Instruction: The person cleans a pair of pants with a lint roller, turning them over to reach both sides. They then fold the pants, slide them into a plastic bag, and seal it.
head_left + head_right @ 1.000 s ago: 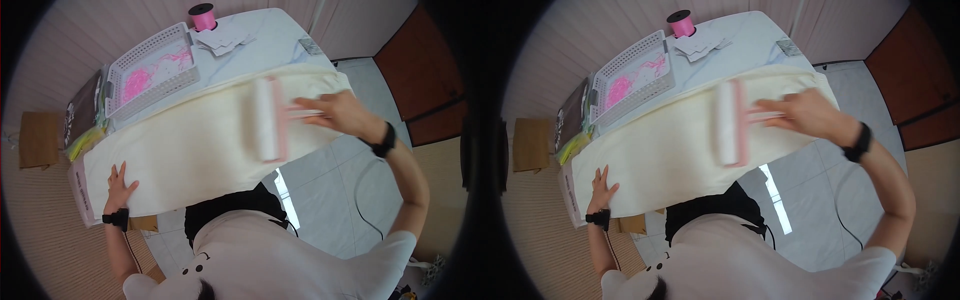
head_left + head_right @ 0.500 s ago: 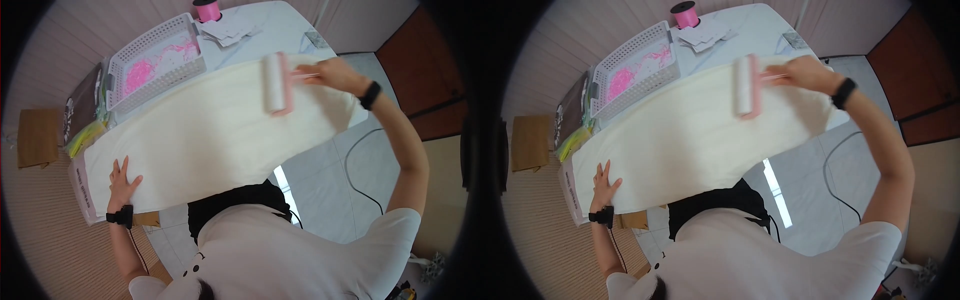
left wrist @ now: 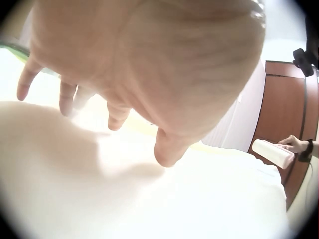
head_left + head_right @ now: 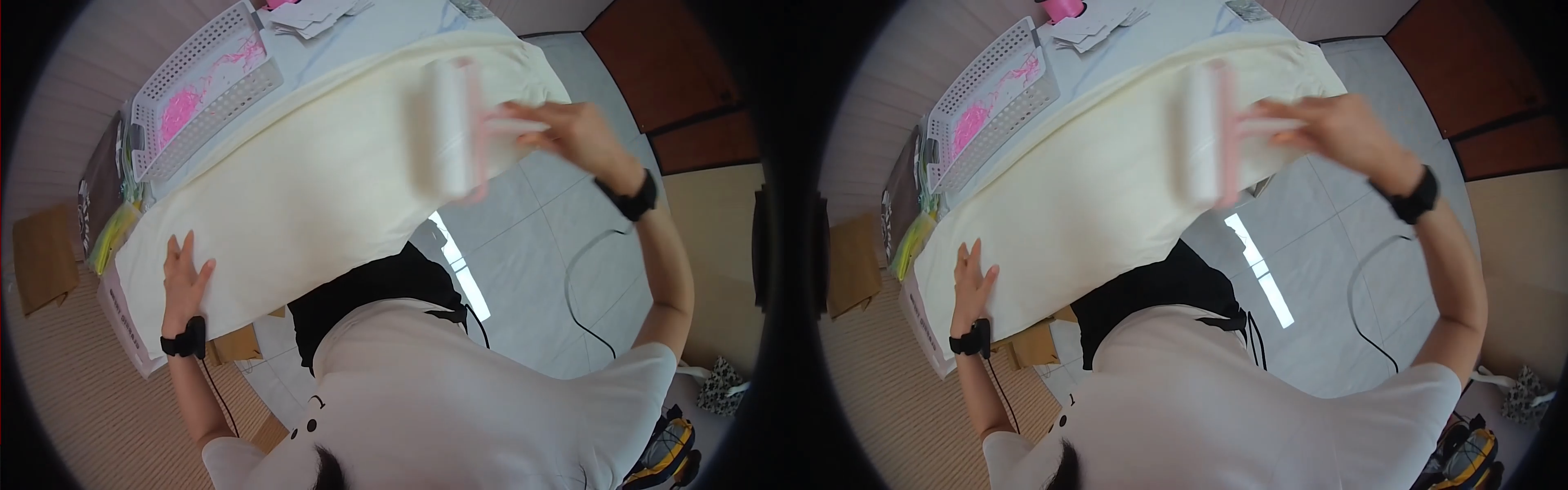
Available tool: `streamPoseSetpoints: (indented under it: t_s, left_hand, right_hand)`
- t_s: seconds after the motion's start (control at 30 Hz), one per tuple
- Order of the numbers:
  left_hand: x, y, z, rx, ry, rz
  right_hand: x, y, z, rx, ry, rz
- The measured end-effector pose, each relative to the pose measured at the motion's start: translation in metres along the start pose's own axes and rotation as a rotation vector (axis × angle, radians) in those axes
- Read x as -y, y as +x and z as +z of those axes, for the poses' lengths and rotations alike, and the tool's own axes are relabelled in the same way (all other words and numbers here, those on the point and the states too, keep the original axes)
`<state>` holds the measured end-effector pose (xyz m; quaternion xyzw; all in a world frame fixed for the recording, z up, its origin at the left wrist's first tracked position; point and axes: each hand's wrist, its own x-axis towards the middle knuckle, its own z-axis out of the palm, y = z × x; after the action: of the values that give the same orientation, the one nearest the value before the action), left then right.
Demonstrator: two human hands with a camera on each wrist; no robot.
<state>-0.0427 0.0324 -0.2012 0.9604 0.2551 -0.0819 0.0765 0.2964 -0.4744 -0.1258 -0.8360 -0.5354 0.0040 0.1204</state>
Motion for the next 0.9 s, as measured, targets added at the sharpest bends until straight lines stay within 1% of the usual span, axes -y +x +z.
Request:
streamPoseSetpoints:
  t_s: [0.03,0.1,0.17,0.2,0.23,0.3,0.37,0.43,0.47,0.5,0.57,0.63,0.67,0.7,0.73,0.77,0.8,0.87,0.9]
  left_hand:
    - [-0.005,0.003,0.004,0.021,0.03,-0.025]
    - [-0.009,0.007,0.007,0.045,0.062,-0.059]
    - [-0.006,0.007,0.006,0.051,0.064,-0.079]
    - [-0.006,0.006,0.005,0.052,0.064,-0.078]
    - [-0.007,0.006,0.004,0.05,0.063,-0.076]
    - [-0.005,0.006,0.005,0.043,0.056,-0.068]
    - [-0.002,0.006,0.008,0.037,0.052,-0.059]
    - [-0.003,0.003,0.008,0.042,0.047,-0.06]
    - [-0.006,0.005,0.004,0.042,0.046,-0.06]
    - [-0.015,0.01,-0.005,0.108,0.108,-0.098]
    - [-0.043,0.017,-0.027,0.246,0.236,-0.178]
    - [-0.068,0.03,-0.039,0.151,0.159,0.137]
    - [-0.083,0.038,-0.044,0.101,0.122,0.293]
    - [-0.105,0.048,-0.047,0.071,-0.011,0.437]
    - [-0.131,0.058,-0.05,0.04,-0.142,0.582]
    - [-0.158,0.063,-0.055,0.083,-0.212,0.629]
    - [-0.184,0.066,-0.06,0.127,-0.281,0.675]
    - [-0.224,0.073,-0.062,0.226,-0.367,0.755]
    - [-0.24,0.075,-0.062,0.236,-0.389,0.799]
  right_hand:
    - [0.019,0.01,0.016,-0.005,-0.014,-0.102]
    - [0.056,0.028,0.03,0.044,-0.077,-0.228]
    - [0.063,0.035,0.038,0.138,-0.103,-0.198]
    - [0.062,0.036,0.039,0.185,-0.12,-0.186]
    - [0.054,0.035,0.038,0.15,-0.117,-0.175]
    - [0.018,0.018,0.029,0.083,-0.121,-0.154]
    - [-0.029,-0.014,0.021,0.006,-0.12,-0.039]
    - [-0.065,-0.055,0.004,0.067,-0.185,0.244]
    - [-0.076,-0.073,0.001,-0.023,-0.145,0.334]
    - [-0.084,-0.093,0.002,-0.117,-0.105,0.423]
    - [-0.093,-0.103,0.01,-0.286,0.021,0.611]
    - [-0.1,-0.099,0.018,-0.435,0.194,0.801]
    - [-0.093,-0.086,0.02,-0.479,0.381,0.932]
    - [-0.083,-0.07,0.024,-0.521,0.577,1.056]
    - [-0.086,-0.059,0.036,-0.548,0.576,1.063]
    - [-0.092,-0.048,0.049,-0.577,0.576,1.067]
    - [-0.092,-0.04,0.056,-0.563,0.601,1.072]
    - [-0.094,-0.025,0.062,-0.528,0.647,1.072]
    - [-0.098,-0.021,0.064,-0.535,0.649,1.082]
